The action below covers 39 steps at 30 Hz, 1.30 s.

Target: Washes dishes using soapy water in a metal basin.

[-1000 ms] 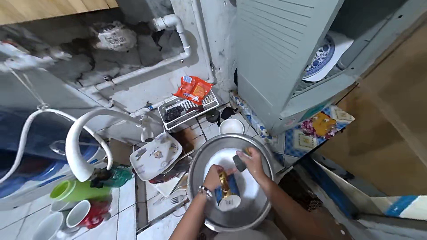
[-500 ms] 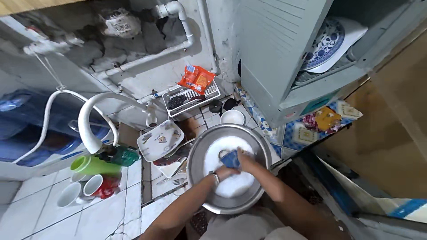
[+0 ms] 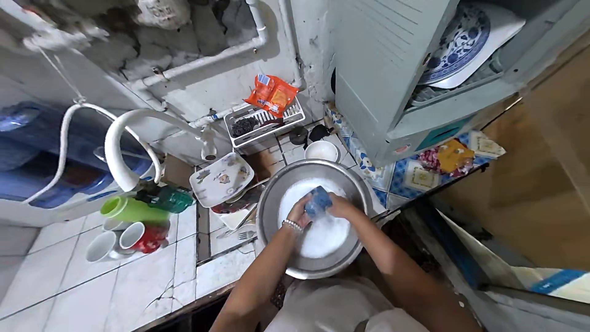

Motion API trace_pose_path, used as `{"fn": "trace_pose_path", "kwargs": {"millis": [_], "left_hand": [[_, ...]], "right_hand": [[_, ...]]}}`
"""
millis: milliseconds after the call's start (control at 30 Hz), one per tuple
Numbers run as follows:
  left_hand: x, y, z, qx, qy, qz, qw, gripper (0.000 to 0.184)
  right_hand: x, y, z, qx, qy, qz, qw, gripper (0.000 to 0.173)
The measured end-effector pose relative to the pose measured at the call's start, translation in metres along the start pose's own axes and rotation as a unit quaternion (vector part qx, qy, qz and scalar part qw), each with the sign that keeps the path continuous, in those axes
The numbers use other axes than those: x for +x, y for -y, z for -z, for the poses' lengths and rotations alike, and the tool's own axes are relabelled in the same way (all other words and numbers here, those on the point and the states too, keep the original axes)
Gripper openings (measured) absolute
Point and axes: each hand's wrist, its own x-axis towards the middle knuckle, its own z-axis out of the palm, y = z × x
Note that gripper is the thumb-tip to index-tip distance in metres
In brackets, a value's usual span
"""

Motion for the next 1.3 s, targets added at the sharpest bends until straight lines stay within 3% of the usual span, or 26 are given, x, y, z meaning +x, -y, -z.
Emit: {"fn": "trace_pose_path", "kwargs": {"millis": [67, 167, 300, 400, 467, 533, 567, 667, 700, 767, 867, 900, 1000, 1067, 1167, 1233, 1300], "left_hand": [[-0.006, -0.001, -0.002, -0.027, -0.033, -0.023, 0.999, 0.043], [-0.02, -0.007, -0.008, -0.059, -0.054, -0.073, 0.994, 0.05], [-0.029, -0.016, -0.022, -0.048, -0.097, -0.167, 0.98, 0.04], [-0.041, -0.029, -0.019, 0.103, -0.164, -0.294, 0.936, 0.028], [-0.057, -0.037, -0.023, 0.111, -0.207, -0.355, 0.905, 0.023], [-0.074, -0.039, -0.025, 0.099, -0.175, -0.359, 0.911, 0.019], [-0.084, -0.037, -0.023, 0.116, -0.145, -0.352, 0.917, 0.026], [-0.105, -0.026, -0.021, 0.168, -0.089, -0.341, 0.921, 0.087], [-0.107, -0.021, -0.02, 0.155, -0.096, -0.34, 0.922, 0.097], [-0.11, -0.015, -0.015, 0.098, -0.108, -0.327, 0.934, 0.088], [-0.114, -0.016, -0.005, 0.039, -0.13, -0.319, 0.938, 0.064], [-0.118, -0.019, -0.002, 0.037, -0.127, -0.325, 0.936, 0.064], [-0.117, -0.033, 0.013, 0.061, -0.064, -0.369, 0.925, 0.085], [-0.113, -0.046, 0.021, 0.053, -0.052, -0.381, 0.921, 0.074], [-0.113, -0.056, 0.024, -0.051, -0.017, -0.287, 0.956, 0.027], [-0.108, -0.054, 0.024, -0.156, 0.01, -0.219, 0.963, 0.025], [-0.102, -0.049, 0.028, -0.181, 0.04, -0.201, 0.962, 0.021]], "right_hand": [[-0.009, 0.0, 0.001, 0.156, -0.064, 0.046, 0.985, 0.05], [-0.023, 0.014, -0.009, 0.416, -0.153, 0.071, 0.894, 0.048], [-0.051, 0.05, -0.018, 0.543, -0.048, -0.016, 0.838, 0.055], [-0.06, 0.057, -0.022, 0.578, -0.002, 0.017, 0.816, 0.038], [-0.067, 0.062, -0.022, 0.58, 0.036, 0.032, 0.813, 0.029], [-0.067, 0.067, -0.027, 0.583, 0.023, 0.062, 0.81, 0.027], [-0.065, 0.069, -0.032, 0.575, -0.003, 0.091, 0.813, 0.03], [-0.047, 0.069, -0.048, 0.495, -0.138, 0.201, 0.834, 0.033], [-0.043, 0.068, -0.053, 0.458, -0.182, 0.242, 0.836, 0.037], [-0.043, 0.074, -0.06, 0.405, -0.234, 0.303, 0.83, 0.041], [-0.063, 0.084, -0.071, 0.333, -0.257, 0.317, 0.85, 0.047], [-0.068, 0.083, -0.076, 0.295, -0.278, 0.327, 0.854, 0.049], [-0.075, 0.075, -0.095, 0.22, -0.336, 0.394, 0.827, 0.053], [-0.074, 0.069, -0.106, 0.209, -0.352, 0.43, 0.805, 0.054], [-0.078, 0.065, -0.119, 0.186, -0.367, 0.465, 0.784, 0.048], [-0.078, 0.066, -0.124, 0.142, -0.389, 0.482, 0.772, 0.042], [-0.076, 0.067, -0.119, 0.104, -0.405, 0.482, 0.77, 0.042]]}}
